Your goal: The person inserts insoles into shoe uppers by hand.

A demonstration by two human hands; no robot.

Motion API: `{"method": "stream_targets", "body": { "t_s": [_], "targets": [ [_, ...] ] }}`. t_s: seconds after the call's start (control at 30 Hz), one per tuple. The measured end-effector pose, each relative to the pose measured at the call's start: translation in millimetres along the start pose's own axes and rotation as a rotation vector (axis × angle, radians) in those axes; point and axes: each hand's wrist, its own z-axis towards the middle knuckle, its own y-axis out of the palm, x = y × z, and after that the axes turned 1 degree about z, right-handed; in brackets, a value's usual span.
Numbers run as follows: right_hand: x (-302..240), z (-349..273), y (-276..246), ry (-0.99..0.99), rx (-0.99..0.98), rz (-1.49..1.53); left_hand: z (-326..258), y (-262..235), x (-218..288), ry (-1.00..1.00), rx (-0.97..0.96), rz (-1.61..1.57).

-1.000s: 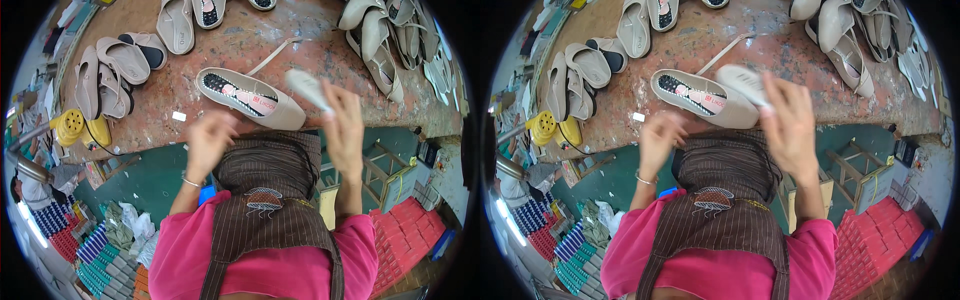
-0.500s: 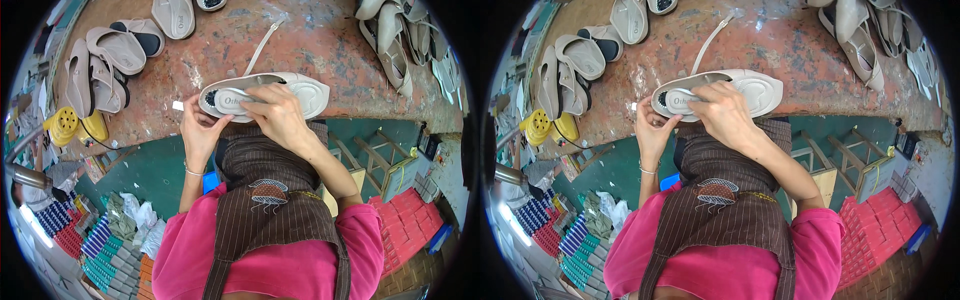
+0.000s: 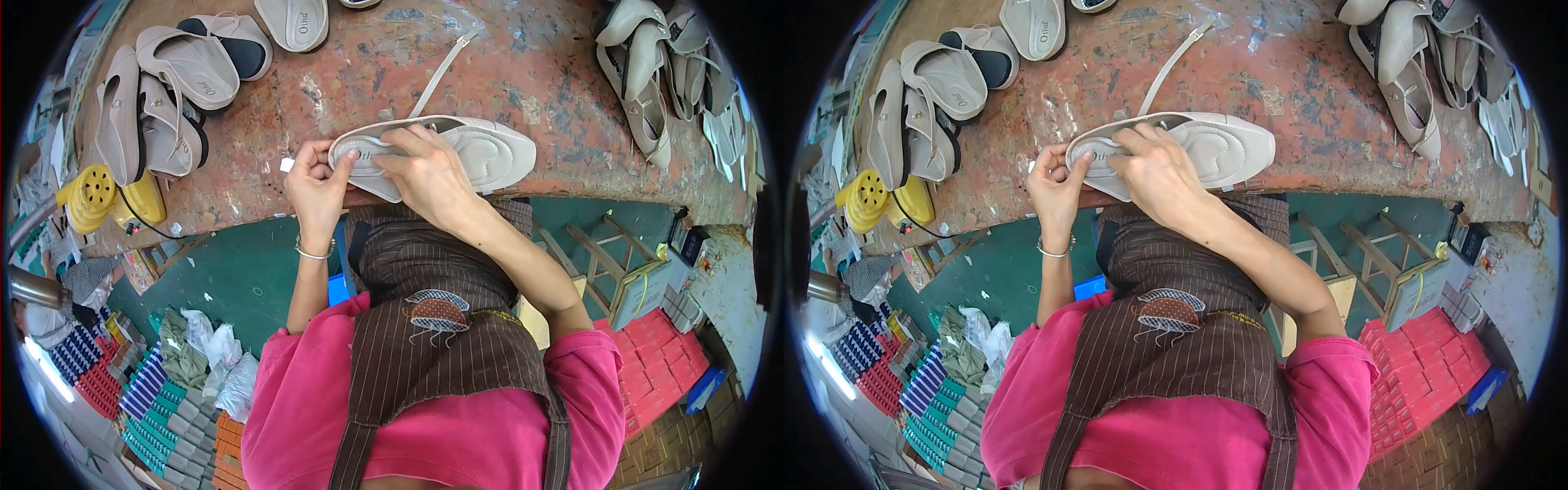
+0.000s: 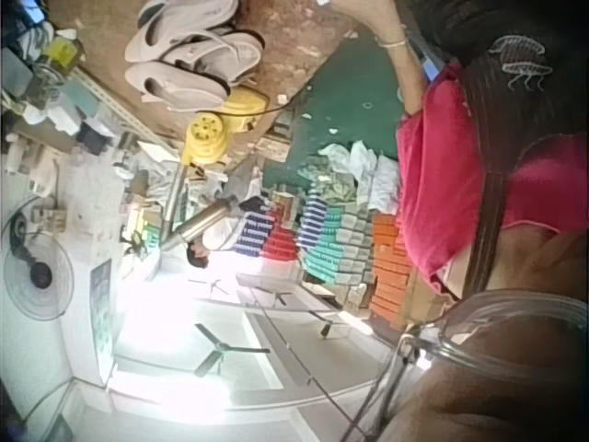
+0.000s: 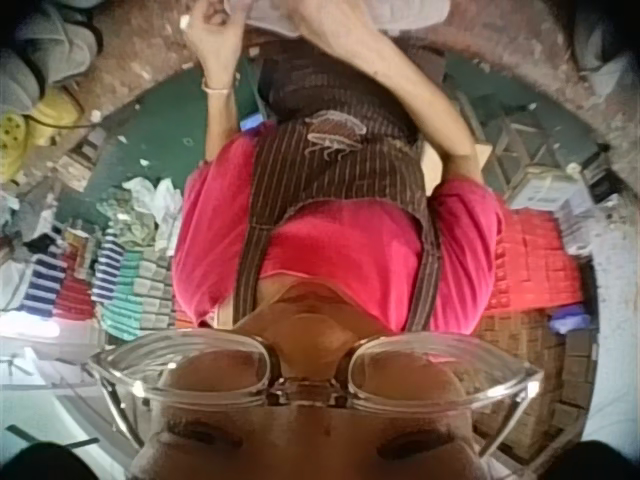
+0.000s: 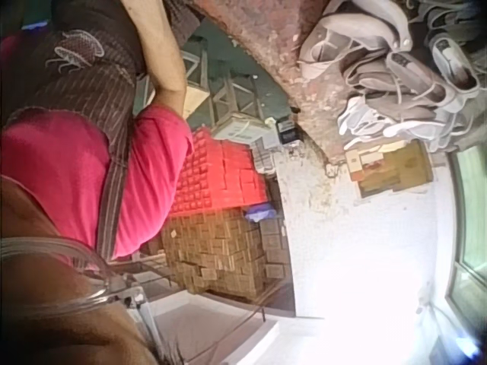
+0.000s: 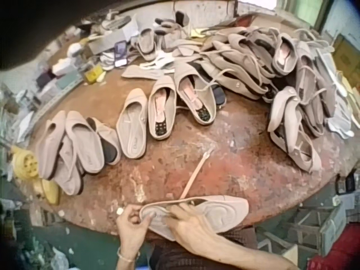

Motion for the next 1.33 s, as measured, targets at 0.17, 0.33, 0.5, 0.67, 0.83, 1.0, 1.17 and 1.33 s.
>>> {"method": "stream_targets", "body": {
  "t_s": [0.17,0.33,0.5,0.67,0.83,1.0,1.17,1.33],
  "targets": [
    [-0.9,1.5,6.4,-0.179,-0.023,0.013,5.6,3.5,-2.7,-0.101,-0.001,-0.076],
    [4.9,2.4,8.6,-0.302,-0.128,-0.111,8.3,4.7,-0.2,0.085,0.052,0.263],
    [-11.0,-18.5,-22.2,-0.07,-0.257,-0.463,6.9,0.9,7.7,0.072,0.017,0.319],
    [-5.5,-5.9,-44.9,0.026,-0.122,-0.428,-4.9,5.4,13.3,0.062,-0.003,0.293],
    [24.9,23.6,-82.8,0.264,0.711,-0.883,-59.8,41.6,25.3,0.269,-0.336,0.539],
    [-16.5,-6.8,-100.1,0.269,0.381,-0.027,-90.7,64.9,44.0,0.608,-0.371,0.603],
    [-33.4,-86.8,-40.4,0.236,0.325,-0.27,-99.9,75.7,31.6,0.806,-0.596,0.798],
    [30.3,-47.8,-24.1,0.206,0.391,-0.521,-97.4,84.2,8.4,0.797,-0.62,0.97]
  ]
}}
